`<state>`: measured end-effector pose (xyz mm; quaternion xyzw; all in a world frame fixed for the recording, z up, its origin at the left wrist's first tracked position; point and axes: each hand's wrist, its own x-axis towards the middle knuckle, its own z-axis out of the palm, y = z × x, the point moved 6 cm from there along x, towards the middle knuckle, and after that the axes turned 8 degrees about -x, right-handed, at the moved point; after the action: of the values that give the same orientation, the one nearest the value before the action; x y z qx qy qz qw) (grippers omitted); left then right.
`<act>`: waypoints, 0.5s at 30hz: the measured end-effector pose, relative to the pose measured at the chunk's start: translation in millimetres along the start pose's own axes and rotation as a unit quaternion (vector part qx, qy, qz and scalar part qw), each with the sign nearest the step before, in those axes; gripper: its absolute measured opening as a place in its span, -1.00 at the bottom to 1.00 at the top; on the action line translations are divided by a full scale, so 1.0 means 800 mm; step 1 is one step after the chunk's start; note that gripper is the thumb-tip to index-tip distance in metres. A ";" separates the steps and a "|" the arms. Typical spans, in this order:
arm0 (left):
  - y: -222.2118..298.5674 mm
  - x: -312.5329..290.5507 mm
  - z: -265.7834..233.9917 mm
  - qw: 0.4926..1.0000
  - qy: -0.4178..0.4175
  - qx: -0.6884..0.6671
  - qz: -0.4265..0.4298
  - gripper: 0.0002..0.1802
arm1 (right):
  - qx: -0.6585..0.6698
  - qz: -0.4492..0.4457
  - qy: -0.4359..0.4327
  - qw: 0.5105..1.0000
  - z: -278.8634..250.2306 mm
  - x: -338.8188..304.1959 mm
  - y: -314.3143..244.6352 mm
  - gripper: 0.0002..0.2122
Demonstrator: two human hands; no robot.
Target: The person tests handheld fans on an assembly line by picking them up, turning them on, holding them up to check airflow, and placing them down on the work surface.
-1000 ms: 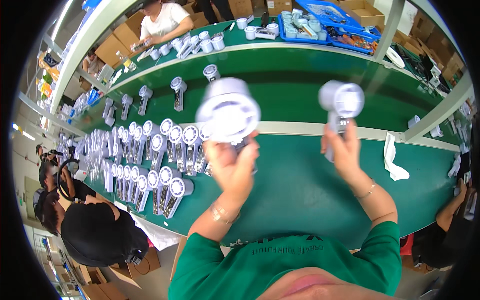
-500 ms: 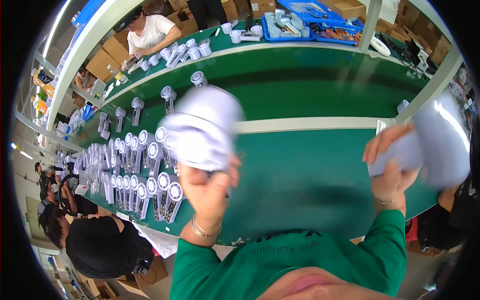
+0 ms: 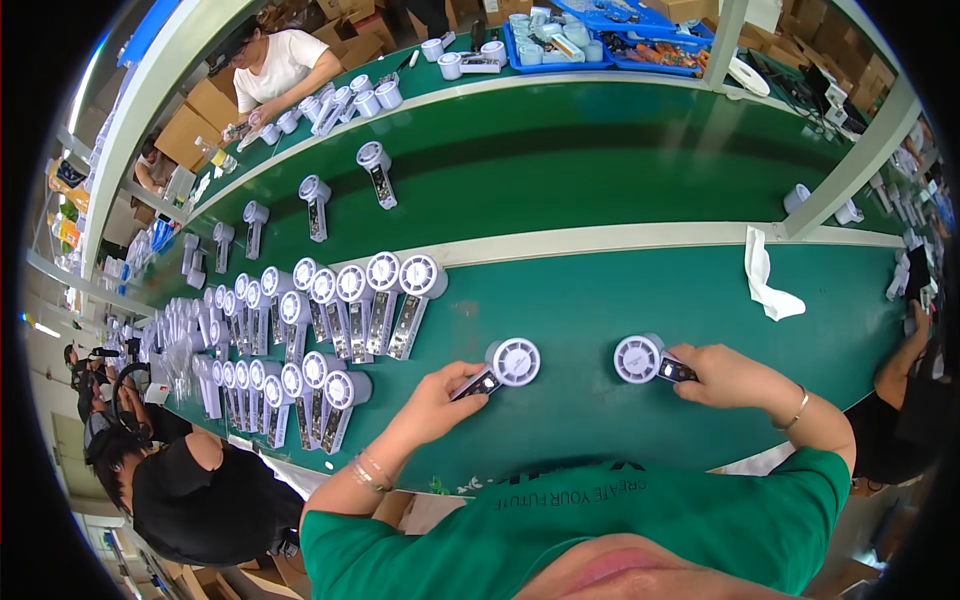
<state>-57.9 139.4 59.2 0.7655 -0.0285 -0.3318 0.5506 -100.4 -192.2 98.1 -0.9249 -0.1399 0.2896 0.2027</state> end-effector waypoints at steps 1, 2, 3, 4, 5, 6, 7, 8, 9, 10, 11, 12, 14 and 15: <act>0.002 -0.002 -0.002 1.000 -0.002 0.001 0.002 -0.55 | 0.011 0.007 -0.005 1.000 -0.010 -0.010 -0.003 -0.58; 0.007 -0.009 -0.001 0.999 -0.015 -0.029 0.041 -0.55 | 0.014 0.010 -0.005 1.000 -0.011 -0.012 -0.004 -0.58; 0.017 -0.014 0.000 0.995 -0.029 -0.059 0.079 -0.56 | 0.057 -0.013 0.027 0.998 -0.016 -0.013 -0.007 -0.58; 0.021 -0.018 0.002 0.991 -0.039 -0.120 0.051 -0.56 | 0.100 -0.035 0.059 0.993 -0.022 -0.013 -0.008 -0.58; 0.016 -0.015 0.004 0.991 -0.041 -0.120 0.052 -0.56 | 0.025 -0.015 -0.004 1.000 -0.010 -0.003 0.002 -0.58; 0.001 -0.011 0.005 0.998 -0.043 -0.035 0.039 -0.56 | 0.025 -0.012 -0.003 1.000 -0.009 -0.007 -0.001 -0.58; -0.010 -0.011 0.006 0.997 -0.044 0.050 0.027 -0.55 | 0.063 -0.012 0.005 0.998 -0.010 -0.012 -0.008 -0.58; -0.018 -0.015 0.004 0.999 -0.047 0.006 0.000 -0.54 | 0.103 -0.010 0.016 0.995 -0.011 -0.014 -0.011 -0.59; -0.017 -0.015 0.007 0.999 -0.052 0.008 0.000 -0.54 | 0.152 -0.006 0.038 0.988 -0.017 -0.015 -0.010 -0.60; -0.012 -0.013 0.006 0.998 -0.036 -0.042 0.020 -0.53 | 0.105 -0.011 0.043 0.993 -0.014 -0.004 -0.003 -0.60; -0.008 -0.018 0.010 0.995 -0.025 -0.092 0.038 -0.52 | 0.059 -0.012 0.047 0.997 -0.003 0.000 0.007 -0.60; -0.016 -0.009 0.011 0.999 -0.021 -0.024 0.041 -0.52 | 0.014 0.012 0.018 1.000 0.009 0.010 0.023 -0.60; -0.020 -0.011 0.005 0.998 -0.006 -0.029 0.059 -0.52 | 0.060 -0.003 0.060 0.996 0.000 0.006 0.023 -0.61; -0.015 -0.013 0.001 0.997 0.013 -0.034 0.075 -0.52 | 0.108 -0.021 0.100 0.989 -0.012 0.006 0.016 -0.61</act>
<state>-69.9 147.7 53.8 0.7463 -0.0678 -0.2804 0.5999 -89.4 -204.2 97.3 -0.9187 -0.1066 0.2050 0.3205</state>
